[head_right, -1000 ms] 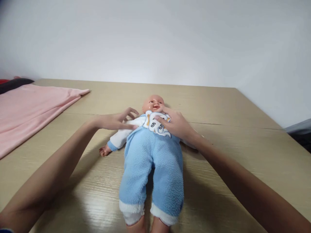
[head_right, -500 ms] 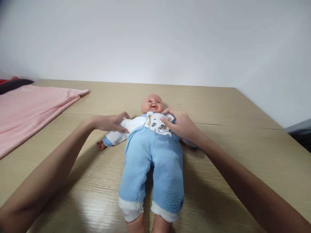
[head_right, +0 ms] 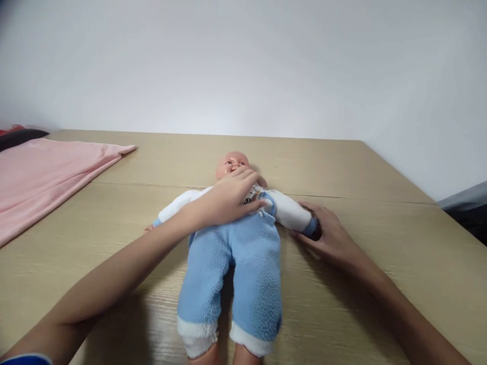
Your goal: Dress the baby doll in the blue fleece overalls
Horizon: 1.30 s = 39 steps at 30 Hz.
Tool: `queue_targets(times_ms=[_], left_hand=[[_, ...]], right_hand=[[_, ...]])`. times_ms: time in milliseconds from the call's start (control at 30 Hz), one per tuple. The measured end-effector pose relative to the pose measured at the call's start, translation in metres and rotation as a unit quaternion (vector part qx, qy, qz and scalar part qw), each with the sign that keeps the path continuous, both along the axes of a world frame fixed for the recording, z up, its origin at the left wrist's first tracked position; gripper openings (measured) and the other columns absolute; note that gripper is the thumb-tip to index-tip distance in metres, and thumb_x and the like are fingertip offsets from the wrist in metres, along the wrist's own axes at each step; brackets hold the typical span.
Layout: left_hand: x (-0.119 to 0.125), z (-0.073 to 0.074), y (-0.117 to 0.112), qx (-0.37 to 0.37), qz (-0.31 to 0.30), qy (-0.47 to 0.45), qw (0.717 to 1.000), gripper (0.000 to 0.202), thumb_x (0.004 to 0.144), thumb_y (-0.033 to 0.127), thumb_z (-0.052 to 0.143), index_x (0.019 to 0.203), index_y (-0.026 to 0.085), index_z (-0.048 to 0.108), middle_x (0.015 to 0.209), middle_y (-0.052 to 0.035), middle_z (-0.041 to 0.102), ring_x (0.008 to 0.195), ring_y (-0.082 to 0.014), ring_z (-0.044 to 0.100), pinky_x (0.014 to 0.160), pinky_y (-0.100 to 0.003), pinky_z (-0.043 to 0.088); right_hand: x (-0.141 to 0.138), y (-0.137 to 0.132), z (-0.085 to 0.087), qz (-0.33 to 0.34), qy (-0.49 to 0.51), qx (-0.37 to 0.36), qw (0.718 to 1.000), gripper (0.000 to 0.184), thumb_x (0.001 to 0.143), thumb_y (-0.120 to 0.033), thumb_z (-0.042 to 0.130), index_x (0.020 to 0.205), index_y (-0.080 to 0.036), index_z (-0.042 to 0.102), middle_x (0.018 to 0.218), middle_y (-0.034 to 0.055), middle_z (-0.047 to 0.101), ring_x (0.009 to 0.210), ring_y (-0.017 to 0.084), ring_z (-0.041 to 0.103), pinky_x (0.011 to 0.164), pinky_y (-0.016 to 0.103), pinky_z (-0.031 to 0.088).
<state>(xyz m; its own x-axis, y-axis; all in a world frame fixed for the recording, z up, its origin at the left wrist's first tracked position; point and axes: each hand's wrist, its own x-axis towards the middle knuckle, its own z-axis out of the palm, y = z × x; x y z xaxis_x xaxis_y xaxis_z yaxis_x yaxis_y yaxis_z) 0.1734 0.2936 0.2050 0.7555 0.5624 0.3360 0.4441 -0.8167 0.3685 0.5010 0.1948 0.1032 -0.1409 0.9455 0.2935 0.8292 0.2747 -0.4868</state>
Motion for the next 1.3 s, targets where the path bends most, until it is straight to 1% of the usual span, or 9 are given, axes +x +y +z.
queue_targets(times_ms=[100,200,367,500,667,833,1000,1167,1300], left_hand=[[0.036,-0.019,0.011,-0.009,0.022,0.091,0.996,0.030,0.106,0.030,0.072,0.132,0.014,0.068,0.135,-0.0170,0.077,0.129,-0.0350,0.067,0.113,-0.047,0.051],[0.042,-0.028,0.016,0.003,0.015,0.114,0.993,0.022,0.109,0.029,0.067,0.124,0.013,0.073,0.129,-0.0163,0.080,0.122,-0.0353,0.069,0.109,-0.046,0.051],[0.031,-0.034,0.017,0.009,-0.039,0.005,0.999,0.015,0.108,0.026,0.066,0.118,0.018,0.073,0.113,-0.0110,0.083,0.111,-0.0311,0.073,0.102,-0.043,0.052],[0.031,-0.039,0.019,-0.066,-0.077,-0.095,0.990,0.017,0.093,0.017,0.071,0.109,0.022,0.071,0.106,-0.0050,0.083,0.098,-0.0247,0.076,0.089,-0.036,0.054],[0.031,-0.040,0.016,-0.113,-0.119,-0.183,0.969,0.016,0.085,0.018,0.070,0.101,0.022,0.069,0.098,-0.0022,0.080,0.088,-0.0209,0.073,0.083,-0.033,0.052],[0.024,-0.035,0.012,-0.181,-0.146,-0.268,0.935,0.012,0.082,0.022,0.070,0.092,0.022,0.064,0.083,0.0020,0.066,0.076,-0.0169,0.062,0.073,-0.031,0.047],[0.020,-0.035,0.013,-0.262,-0.210,-0.271,0.902,0.015,0.082,0.024,0.072,0.094,0.021,0.065,0.087,-0.0002,0.068,0.080,-0.0175,0.063,0.076,-0.031,0.050],[0.019,-0.037,0.013,-0.272,-0.215,-0.262,0.901,0.016,0.081,0.024,0.075,0.092,0.021,0.064,0.093,-0.0029,0.072,0.084,-0.0189,0.067,0.081,-0.033,0.052],[0.017,-0.037,0.015,-0.257,-0.228,-0.286,0.894,0.013,0.083,0.020,0.076,0.091,0.020,0.066,0.090,-0.0010,0.069,0.083,-0.0169,0.064,0.079,-0.031,0.049]], right_hand=[[0.004,-0.008,0.003,-0.006,0.028,-0.037,0.999,0.061,0.094,-0.061,0.083,0.145,-0.030,0.072,0.136,0.0138,0.080,0.118,0.043,0.076,0.098,0.059,0.066],[0.002,-0.010,0.011,-0.051,0.098,-0.066,0.992,0.053,0.091,-0.063,0.085,0.130,-0.028,0.080,0.119,0.0123,0.085,0.094,0.034,0.080,0.081,0.049,0.069],[0.002,0.004,0.016,-0.100,0.344,-0.027,0.933,0.062,0.067,-0.056,0.106,0.119,-0.034,0.081,0.116,0.0031,0.085,0.101,0.027,0.080,0.089,0.039,0.071],[-0.008,0.023,0.027,-0.084,0.479,-0.013,0.873,0.062,0.070,-0.055,0.105,0.123,-0.037,0.077,0.117,-0.0007,0.080,0.107,0.022,0.078,0.093,0.032,0.070],[-0.048,0.035,0.041,-0.010,0.411,0.052,0.910,0.062,0.064,-0.047,0.111,0.108,-0.032,0.071,0.094,-0.0012,0.075,0.088,0.021,0.077,0.082,0.033,0.070],[-0.091,0.026,0.028,-0.004,0.377,0.076,0.923,0.061,0.062,-0.047,0.112,0.098,-0.031,0.065,0.094,-0.0002,0.077,0.084,0.023,0.081,0.076,0.036,0.071],[-0.087,0.020,0.025,0.034,0.377,0.040,0.925,0.050,0.076,-0.052,0.105,0.109,-0.031,0.073,0.099,0.0028,0.084,0.092,0.025,0.083,0.084,0.039,0.073],[-0.079,0.026,0.028,0.017,0.384,0.050,0.922,0.040,0.092,-0.066,0.088,0.110,-0.031,0.076,0.109,0.0065,0.086,0.104,0.029,0.083,0.092,0.046,0.071],[-0.090,0.026,0.019,0.026,0.380,0.077,0.922,0.033,0.098,-0.061,0.083,0.110,-0.032,0.072,0.105,0.0043,0.083,0.093,0.025,0.080,0.079,0.040,0.068]])
